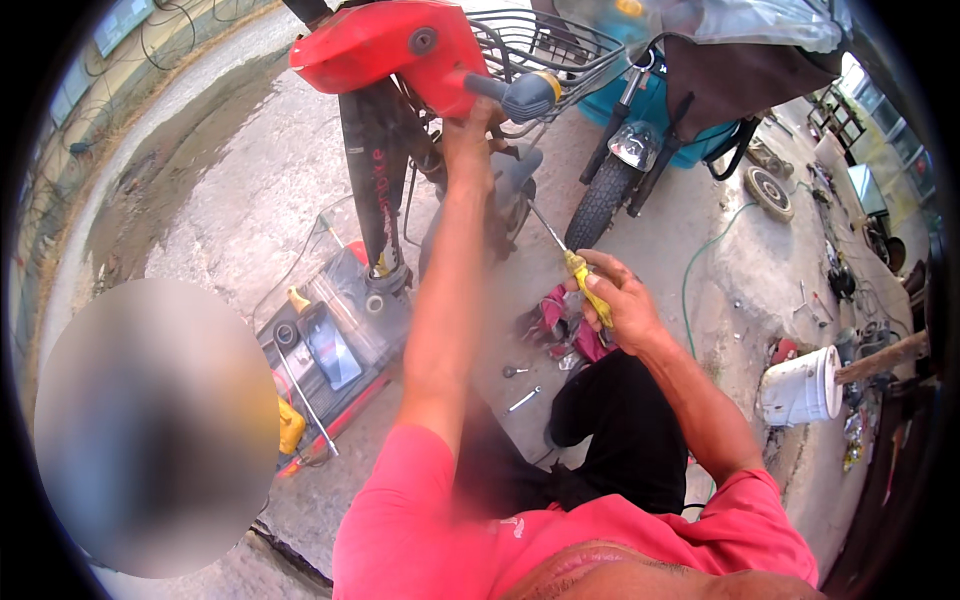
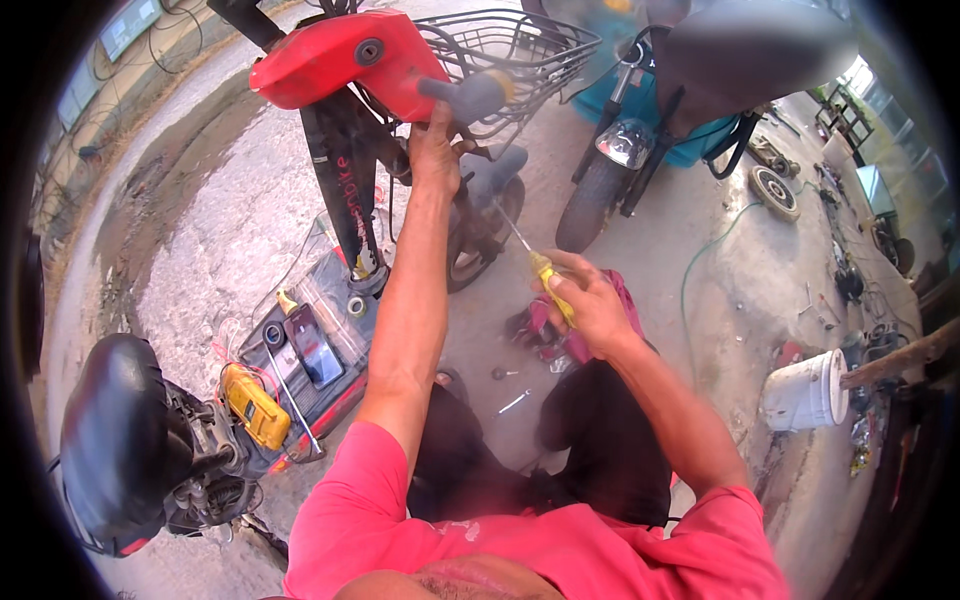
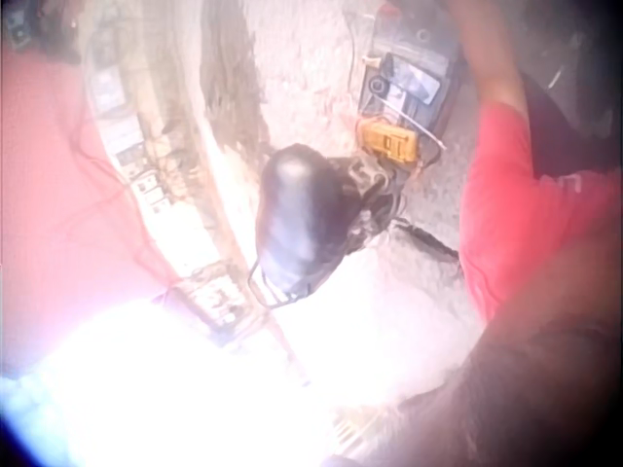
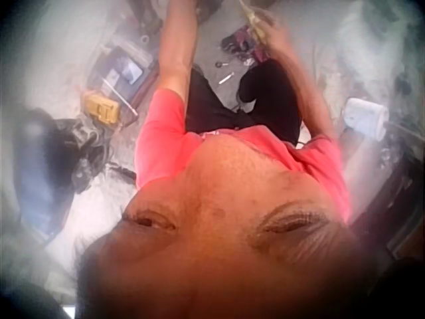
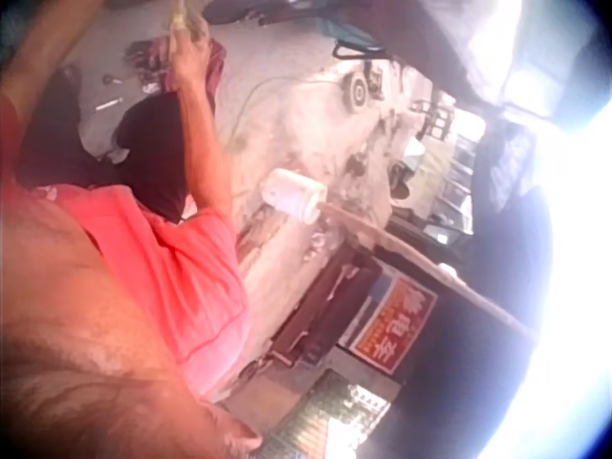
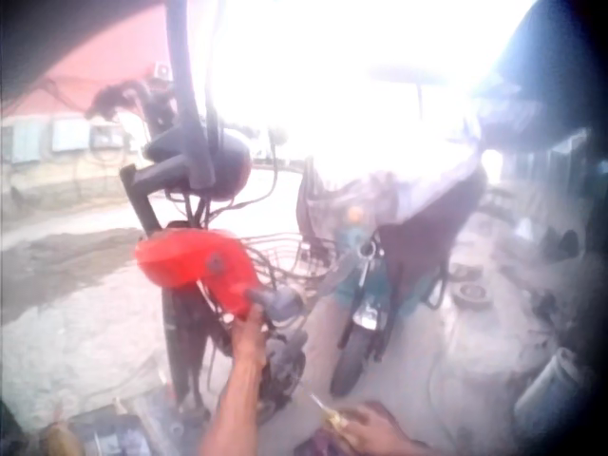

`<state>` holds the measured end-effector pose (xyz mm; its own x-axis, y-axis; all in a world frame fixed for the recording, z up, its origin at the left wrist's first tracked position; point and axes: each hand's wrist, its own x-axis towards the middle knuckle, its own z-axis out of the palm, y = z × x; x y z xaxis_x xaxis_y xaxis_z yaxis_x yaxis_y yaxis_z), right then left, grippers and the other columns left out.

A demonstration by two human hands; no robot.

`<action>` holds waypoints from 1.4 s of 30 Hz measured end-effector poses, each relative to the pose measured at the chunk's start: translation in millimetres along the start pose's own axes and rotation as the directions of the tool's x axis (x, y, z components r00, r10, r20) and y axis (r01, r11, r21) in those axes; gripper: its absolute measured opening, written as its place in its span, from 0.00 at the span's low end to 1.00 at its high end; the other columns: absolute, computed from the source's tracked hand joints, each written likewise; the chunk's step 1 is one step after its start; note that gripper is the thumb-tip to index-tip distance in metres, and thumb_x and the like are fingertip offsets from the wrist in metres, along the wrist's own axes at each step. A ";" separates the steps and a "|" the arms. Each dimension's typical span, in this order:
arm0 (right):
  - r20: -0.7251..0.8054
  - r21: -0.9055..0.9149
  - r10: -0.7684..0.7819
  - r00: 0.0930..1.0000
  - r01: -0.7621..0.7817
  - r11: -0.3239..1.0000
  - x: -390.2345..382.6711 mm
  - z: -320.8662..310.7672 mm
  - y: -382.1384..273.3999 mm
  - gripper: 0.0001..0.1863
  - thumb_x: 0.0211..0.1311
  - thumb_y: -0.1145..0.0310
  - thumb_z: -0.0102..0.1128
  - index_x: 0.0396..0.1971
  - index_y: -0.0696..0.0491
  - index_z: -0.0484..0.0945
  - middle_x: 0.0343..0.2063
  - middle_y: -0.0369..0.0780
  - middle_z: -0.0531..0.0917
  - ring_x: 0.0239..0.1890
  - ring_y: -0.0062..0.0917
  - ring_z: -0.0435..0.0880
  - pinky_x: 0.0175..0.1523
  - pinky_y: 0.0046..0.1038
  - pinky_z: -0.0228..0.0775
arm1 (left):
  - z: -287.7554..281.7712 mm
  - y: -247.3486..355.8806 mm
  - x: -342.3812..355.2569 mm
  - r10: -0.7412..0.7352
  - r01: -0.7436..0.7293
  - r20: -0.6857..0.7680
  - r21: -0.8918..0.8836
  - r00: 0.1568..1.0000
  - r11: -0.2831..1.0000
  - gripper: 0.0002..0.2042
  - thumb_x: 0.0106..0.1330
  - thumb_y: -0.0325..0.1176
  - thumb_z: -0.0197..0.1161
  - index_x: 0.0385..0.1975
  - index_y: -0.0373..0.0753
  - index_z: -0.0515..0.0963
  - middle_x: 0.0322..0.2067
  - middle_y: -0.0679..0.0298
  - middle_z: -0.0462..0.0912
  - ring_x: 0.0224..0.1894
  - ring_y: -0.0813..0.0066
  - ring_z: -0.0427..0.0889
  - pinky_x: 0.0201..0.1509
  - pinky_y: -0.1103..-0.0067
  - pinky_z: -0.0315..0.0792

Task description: The person uses a screwdriver to tighten or loosen screws on the front frame of a red and black electric bicycle, then moves to the rear to work on the seat and back frame area.

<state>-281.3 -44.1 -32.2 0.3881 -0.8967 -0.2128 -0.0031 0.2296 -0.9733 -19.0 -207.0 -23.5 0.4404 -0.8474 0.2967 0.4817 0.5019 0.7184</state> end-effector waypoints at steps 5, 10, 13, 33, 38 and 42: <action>-0.061 0.169 0.108 0.992 -0.097 0.981 9.7 -22.1 61.2 0.27 0.74 0.68 0.54 0.69 0.59 0.65 0.44 0.43 0.85 0.23 0.19 0.78 0.24 0.21 0.68 | -6.6 -8.3 6.5 -0.013 0.013 0.013 0.001 1.000 1.000 0.27 0.64 0.55 0.73 0.55 0.45 0.76 0.43 0.71 0.84 0.43 0.78 0.83 0.26 0.80 0.76; -0.072 0.177 0.207 0.976 -0.192 0.965 16.3 -33.1 96.4 0.27 0.73 0.68 0.57 0.68 0.58 0.67 0.43 0.41 0.85 0.23 0.19 0.78 0.24 0.22 0.69 | -9.8 -12.8 9.0 0.000 0.000 0.012 0.007 1.000 1.000 0.27 0.66 0.55 0.71 0.56 0.44 0.74 0.46 0.70 0.84 0.45 0.75 0.83 0.27 0.79 0.77; -0.042 0.121 0.239 0.970 -0.233 0.965 18.8 -30.4 93.0 0.27 0.73 0.68 0.58 0.69 0.57 0.66 0.43 0.41 0.85 0.23 0.19 0.78 0.24 0.23 0.69 | -6.0 -11.0 3.0 -0.029 0.029 -0.041 0.015 0.999 0.999 0.28 0.68 0.54 0.69 0.58 0.44 0.71 0.49 0.68 0.83 0.48 0.74 0.83 0.29 0.78 0.79; 0.023 0.032 0.235 0.972 -0.235 0.971 28.8 -43.2 106.5 0.27 0.72 0.67 0.59 0.68 0.55 0.67 0.39 0.40 0.85 0.22 0.18 0.77 0.22 0.22 0.68 | 5.5 -7.4 -4.1 -0.030 0.025 -0.072 -0.064 0.997 0.998 0.29 0.62 0.55 0.74 0.56 0.47 0.72 0.39 0.74 0.80 0.37 0.83 0.79 0.26 0.82 0.77; 0.049 0.011 0.226 0.973 -0.227 0.974 30.9 -42.7 109.1 0.28 0.71 0.65 0.60 0.68 0.56 0.67 0.41 0.41 0.86 0.22 0.18 0.77 0.22 0.22 0.68 | 3.7 -10.2 -1.4 -0.024 0.020 -0.045 -0.090 0.999 0.996 0.32 0.61 0.56 0.75 0.58 0.48 0.70 0.41 0.74 0.79 0.37 0.83 0.80 0.23 0.81 0.78; 0.064 -0.010 0.232 0.971 -0.232 0.973 31.9 -42.8 109.2 0.30 0.71 0.65 0.60 0.69 0.56 0.65 0.43 0.42 0.86 0.22 0.18 0.77 0.23 0.22 0.68 | -0.1 -13.0 1.0 -0.044 0.041 -0.041 -0.063 0.998 0.997 0.32 0.63 0.55 0.73 0.60 0.47 0.68 0.48 0.71 0.79 0.44 0.78 0.80 0.25 0.77 0.80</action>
<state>-308.7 -63.7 -149.0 0.4350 -0.7928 -0.4269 -0.1022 0.4276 -0.8982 -24.8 -214.4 -32.5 0.4498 -0.8606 0.2388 0.5459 0.4766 0.6891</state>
